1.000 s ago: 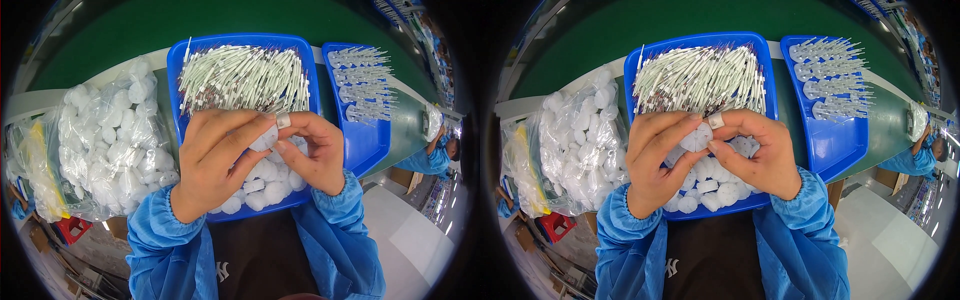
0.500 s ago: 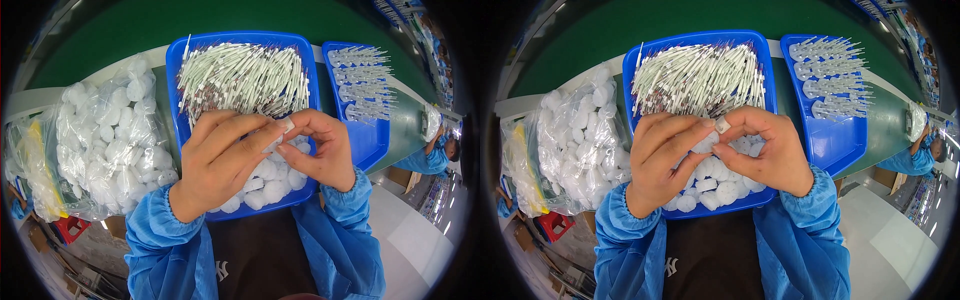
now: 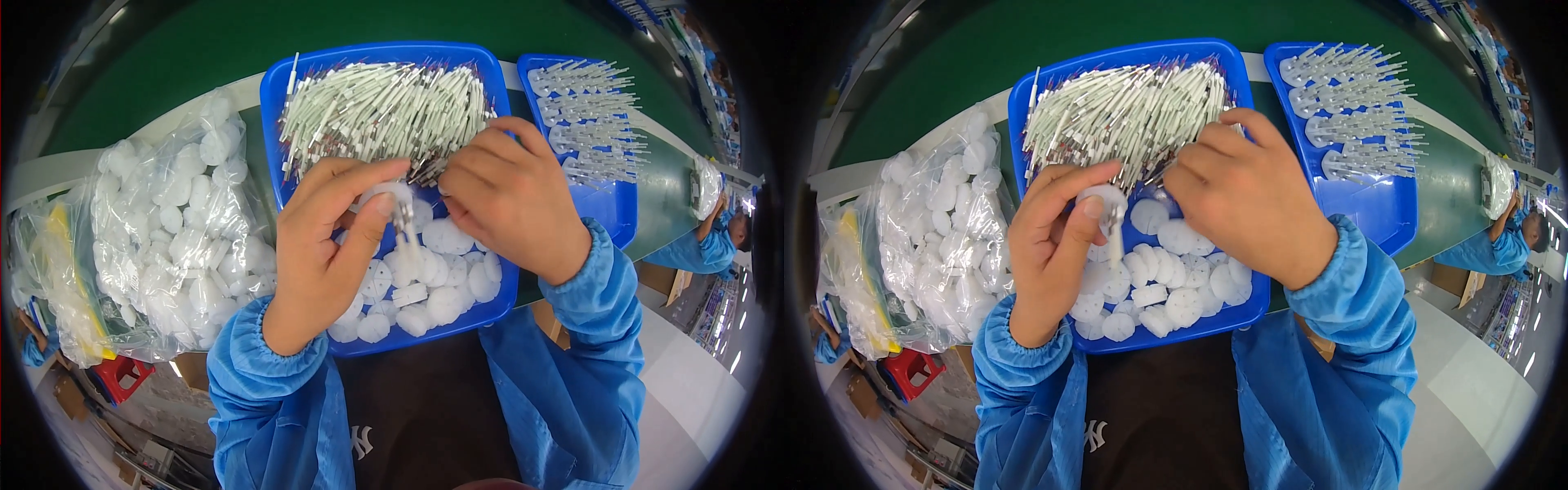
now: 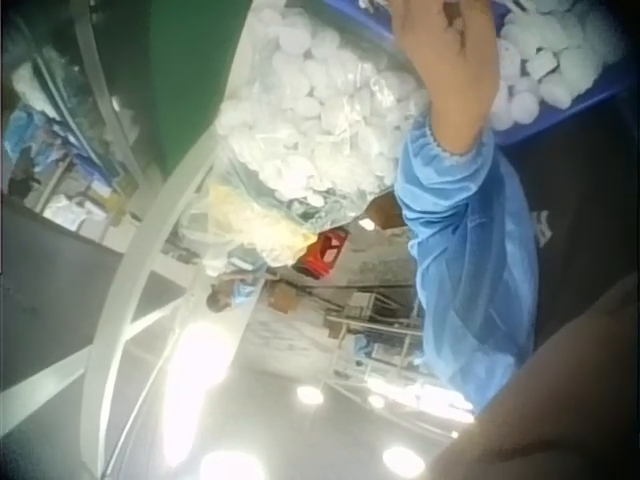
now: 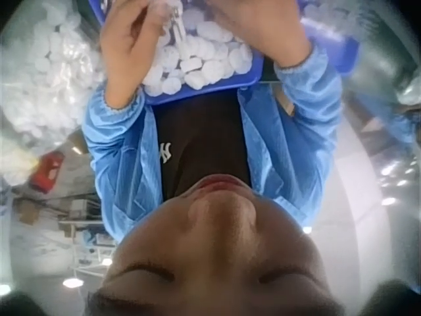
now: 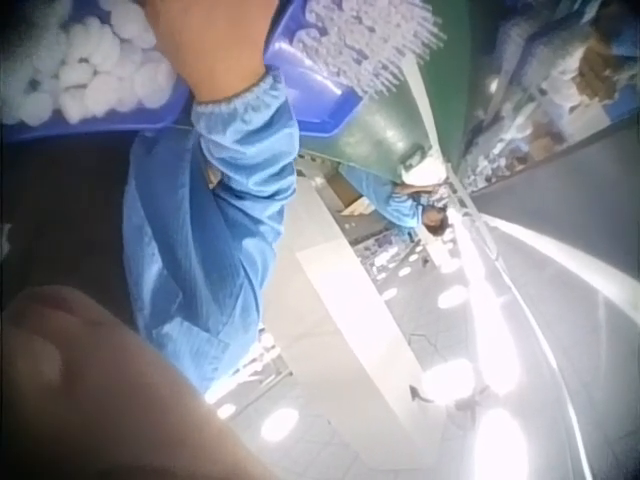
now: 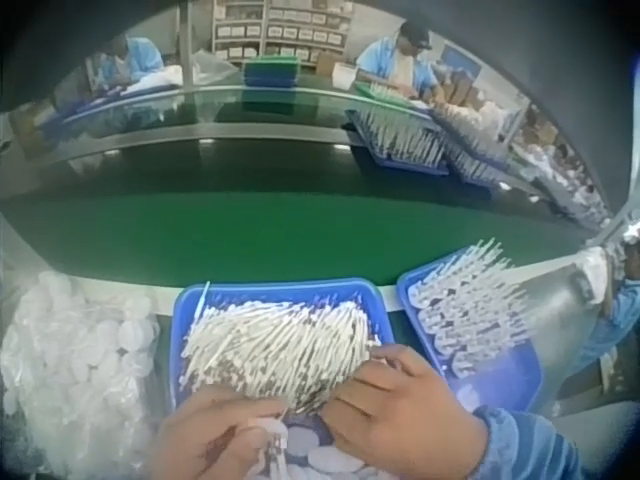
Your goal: The person assembles plastic bases by inserting multiple metal pins into them by hand, then organizes the assembled parts on a blue tray.
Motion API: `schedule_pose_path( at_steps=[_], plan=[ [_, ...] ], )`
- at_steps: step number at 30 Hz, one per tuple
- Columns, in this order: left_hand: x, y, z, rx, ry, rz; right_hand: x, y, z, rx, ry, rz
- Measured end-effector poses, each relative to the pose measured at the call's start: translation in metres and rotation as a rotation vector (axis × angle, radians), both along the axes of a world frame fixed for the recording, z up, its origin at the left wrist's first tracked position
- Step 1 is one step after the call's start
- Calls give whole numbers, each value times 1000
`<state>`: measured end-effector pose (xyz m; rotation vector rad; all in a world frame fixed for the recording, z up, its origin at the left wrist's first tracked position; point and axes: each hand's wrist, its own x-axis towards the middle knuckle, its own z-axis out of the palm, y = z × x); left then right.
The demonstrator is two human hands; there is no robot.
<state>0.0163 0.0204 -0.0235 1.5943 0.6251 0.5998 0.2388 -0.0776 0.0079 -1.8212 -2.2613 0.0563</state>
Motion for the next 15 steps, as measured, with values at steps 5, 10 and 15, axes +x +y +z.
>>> schedule_pose_path(
  at_steps=[5,10,15],
  plan=[
    [7,-2,-4,53,-42,75,-9,-13,2,119,484,-143],
    [4,-2,-10,-18,-105,63,-31,-15,-9,156,782,-184],
    [6,-3,-8,-72,-106,80,-37,-22,-19,155,890,-389]
  ],
)
